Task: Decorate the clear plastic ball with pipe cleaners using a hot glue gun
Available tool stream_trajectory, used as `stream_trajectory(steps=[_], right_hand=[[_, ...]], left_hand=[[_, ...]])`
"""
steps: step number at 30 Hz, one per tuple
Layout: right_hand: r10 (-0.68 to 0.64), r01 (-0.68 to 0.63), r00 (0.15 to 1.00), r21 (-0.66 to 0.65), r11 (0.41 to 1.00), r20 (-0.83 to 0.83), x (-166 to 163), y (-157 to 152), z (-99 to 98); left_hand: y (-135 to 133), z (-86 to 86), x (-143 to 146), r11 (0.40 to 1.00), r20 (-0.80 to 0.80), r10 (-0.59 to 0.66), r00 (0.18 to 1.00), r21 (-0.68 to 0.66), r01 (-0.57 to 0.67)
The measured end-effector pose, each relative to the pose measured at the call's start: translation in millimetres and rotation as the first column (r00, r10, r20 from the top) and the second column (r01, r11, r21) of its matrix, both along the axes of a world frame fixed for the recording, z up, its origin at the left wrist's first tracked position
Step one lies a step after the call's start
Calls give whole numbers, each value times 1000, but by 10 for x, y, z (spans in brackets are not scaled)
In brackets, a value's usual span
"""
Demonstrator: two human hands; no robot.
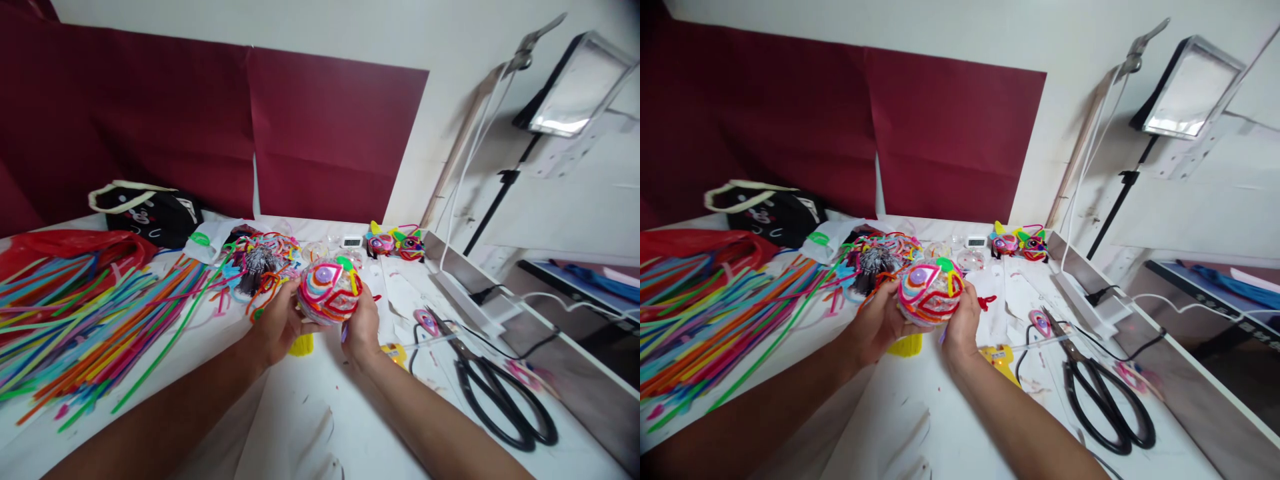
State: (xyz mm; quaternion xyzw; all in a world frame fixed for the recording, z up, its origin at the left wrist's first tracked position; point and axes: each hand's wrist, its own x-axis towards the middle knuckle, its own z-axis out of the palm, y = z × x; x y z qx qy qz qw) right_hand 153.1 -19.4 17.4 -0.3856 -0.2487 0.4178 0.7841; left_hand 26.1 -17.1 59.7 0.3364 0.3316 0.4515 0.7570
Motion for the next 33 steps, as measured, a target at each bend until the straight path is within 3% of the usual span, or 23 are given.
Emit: stream_trajectory(steps=[6,13,20,28,33], right_hand=[[-59,59,997,-3,998,47,-4,25,-10],[-85,85,991,6,996,107,0,21,-19],[-66,57,980,52,997,187,-5,-2,-49],[77,-80,994,39,996,81,-19,14,-53],[168,-168,986,-1,986,18,-3,-45,-13]], left_hand=[[-36,27,21,999,10,28,1000,16,-28],[-105,-34,3,976,35,-50,998,215,41],[-105,-50,2,967,-50,3,999,255,10],[82,-52,-89,976,-109,4,994,218,20],[203,-46,-162,991,-113,-40,993,122,54]])
